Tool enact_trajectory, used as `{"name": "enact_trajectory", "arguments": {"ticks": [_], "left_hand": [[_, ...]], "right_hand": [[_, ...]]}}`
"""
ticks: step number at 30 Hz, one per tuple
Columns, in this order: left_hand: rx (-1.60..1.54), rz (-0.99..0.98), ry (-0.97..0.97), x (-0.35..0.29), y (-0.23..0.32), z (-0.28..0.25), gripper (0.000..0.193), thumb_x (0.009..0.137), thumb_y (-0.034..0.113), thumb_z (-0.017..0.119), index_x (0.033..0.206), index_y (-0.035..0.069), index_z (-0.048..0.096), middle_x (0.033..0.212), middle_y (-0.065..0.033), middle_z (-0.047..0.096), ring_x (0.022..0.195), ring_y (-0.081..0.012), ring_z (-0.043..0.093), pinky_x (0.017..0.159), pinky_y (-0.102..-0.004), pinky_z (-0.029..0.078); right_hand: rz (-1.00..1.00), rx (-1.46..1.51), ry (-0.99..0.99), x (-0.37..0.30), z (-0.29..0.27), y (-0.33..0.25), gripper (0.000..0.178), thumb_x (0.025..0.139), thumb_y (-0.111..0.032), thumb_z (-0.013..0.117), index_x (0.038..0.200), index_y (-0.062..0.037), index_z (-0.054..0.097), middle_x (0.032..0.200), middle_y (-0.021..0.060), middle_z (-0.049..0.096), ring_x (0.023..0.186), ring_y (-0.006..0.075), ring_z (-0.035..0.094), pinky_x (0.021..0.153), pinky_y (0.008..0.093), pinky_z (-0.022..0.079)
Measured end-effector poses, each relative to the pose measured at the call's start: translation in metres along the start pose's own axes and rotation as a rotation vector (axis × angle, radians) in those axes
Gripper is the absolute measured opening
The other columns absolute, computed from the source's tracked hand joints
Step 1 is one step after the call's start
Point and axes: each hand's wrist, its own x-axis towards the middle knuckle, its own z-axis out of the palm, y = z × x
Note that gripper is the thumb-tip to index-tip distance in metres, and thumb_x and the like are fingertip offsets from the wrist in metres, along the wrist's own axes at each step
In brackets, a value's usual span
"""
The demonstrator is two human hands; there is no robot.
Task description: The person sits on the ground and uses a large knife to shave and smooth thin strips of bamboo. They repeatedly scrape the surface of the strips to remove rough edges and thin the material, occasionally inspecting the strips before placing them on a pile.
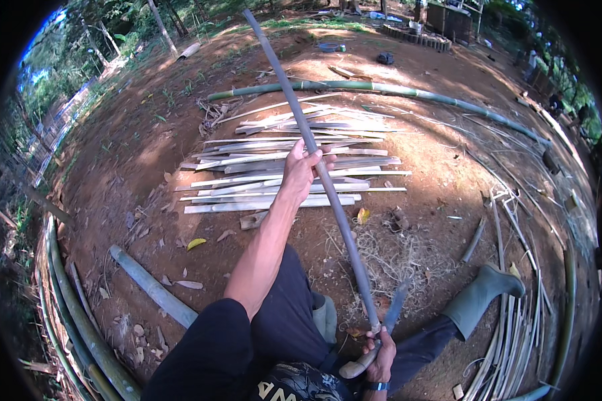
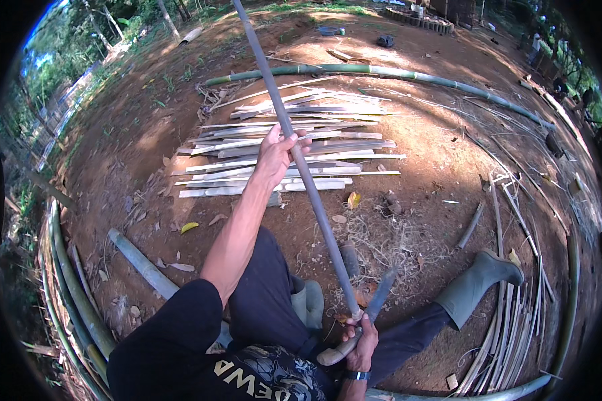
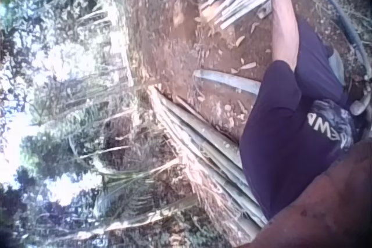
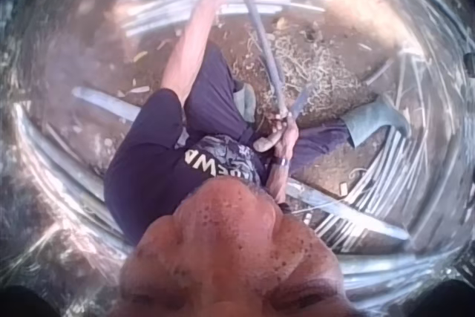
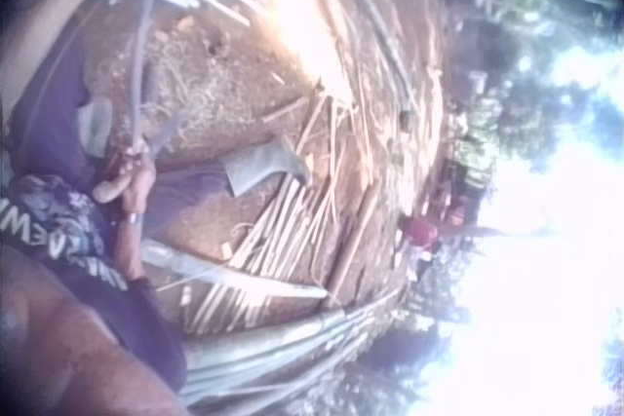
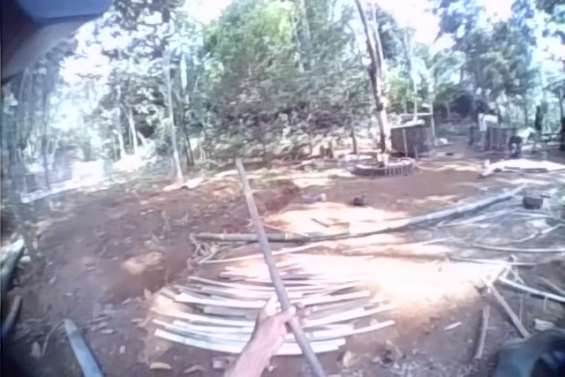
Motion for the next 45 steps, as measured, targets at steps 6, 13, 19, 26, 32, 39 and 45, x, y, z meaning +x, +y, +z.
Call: {"name": "enact_trajectory", "arguments": {"ticks": [6, 13, 19, 26, 32, 39, 45], "left_hand": [[-0.009, -0.025, -0.001, 0.002, 0.003, -0.001, 0.035, 0.095, -0.001, 0.045, 0.128, 0.001, 0.034, 0.111, -0.0179, 0.057, 0.097, -0.0274, 0.065, 0.079, -0.0363, 0.060], [-0.034, -0.032, 0.009, 0.002, 0.003, 0.005, 0.027, 0.098, 0.005, 0.043, 0.125, 0.002, 0.037, 0.113, -0.0195, 0.059, 0.097, -0.0272, 0.065, 0.081, -0.0353, 0.059], [-0.075, 0.017, -0.002, -0.001, 0.002, 0.009, 0.021, 0.100, 0.008, 0.043, 0.119, 0.000, 0.041, 0.113, -0.0174, 0.059, 0.097, -0.0264, 0.065, 0.083, -0.0352, 0.059], [-0.065, -0.021, 0.020, -0.005, 0.002, 0.013, 0.020, 0.099, 0.008, 0.045, 0.118, 0.001, 0.043, 0.110, -0.0152, 0.061, 0.094, -0.0236, 0.066, 0.078, -0.0341, 0.059], [-0.243, -0.017, -0.017, -0.005, 0.002, 0.005, 0.019, 0.098, 0.006, 0.046, 0.117, 0.001, 0.044, 0.108, -0.0147, 0.059, 0.092, -0.0246, 0.065, 0.078, -0.0359, 0.059], [-0.525, 0.007, -0.141, 0.002, 0.009, -0.003, 0.018, 0.098, 0.013, 0.052, 0.112, 0.003, 0.052, 0.085, -0.0067, 0.058, 0.087, -0.0207, 0.063, 0.077, -0.0391, 0.057], [-0.446, -0.005, 0.005, 0.002, 0.016, -0.002, 0.037, 0.104, 0.038, 0.036, 0.089, 0.007, 0.050, 0.061, 0.0042, 0.037, 0.049, -0.0062, 0.032, 0.043, -0.0212, 0.032]], "right_hand": [[-0.065, -0.060, -0.013, 0.001, 0.004, -0.004, 0.025, 0.097, -0.020, 0.054, 0.111, -0.0001, 0.052, 0.089, 0.0126, 0.066, 0.053, 0.0104, 0.050, 0.042, 0.0240, 0.044], [-0.085, -0.027, 0.013, 0.008, 0.001, -0.005, 0.024, 0.094, -0.014, 0.060, 0.112, 0.0002, 0.055, 0.082, 0.0060, 0.058, 0.055, 0.0103, 0.049, 0.042, 0.0248, 0.045], [-0.090, 0.018, -0.059, 0.003, 0.005, -0.008, 0.028, 0.093, -0.013, 0.062, 0.117, -0.0015, 0.054, 0.080, 0.0032, 0.054, 0.056, 0.0090, 0.048, 0.042, 0.0229, 0.044], [-0.170, -0.029, -0.042, 0.002, 0.001, -0.021, 0.029, 0.093, -0.016, 0.062, 0.117, -0.0001, 0.055, 0.081, -0.0009, 0.052, 0.058, 0.0056, 0.047, 0.046, 0.0205, 0.044], [-0.233, -0.022, 0.009, 0.006, 0.003, -0.027, 0.031, 0.093, -0.012, 0.061, 0.121, -0.0008, 0.052, 0.079, 0.0008, 0.051, 0.059, 0.0082, 0.049, 0.047, 0.0232, 0.045], [-0.209, 0.013, -0.053, 0.016, 0.005, -0.028, 0.028, 0.093, -0.009, 0.059, 0.120, -0.0010, 0.053, 0.080, 0.0006, 0.053, 0.059, 0.0076, 0.049, 0.047, 0.0234, 0.046], [-0.162, -0.015, 0.058, 0.011, 0.020, -0.040, 0.036, 0.087, -0.005, 0.065, 0.118, 0.0008, 0.049, 0.113, 0.0170, 0.065, 0.058, 0.0085, 0.051, 0.047, 0.0252, 0.048]]}}
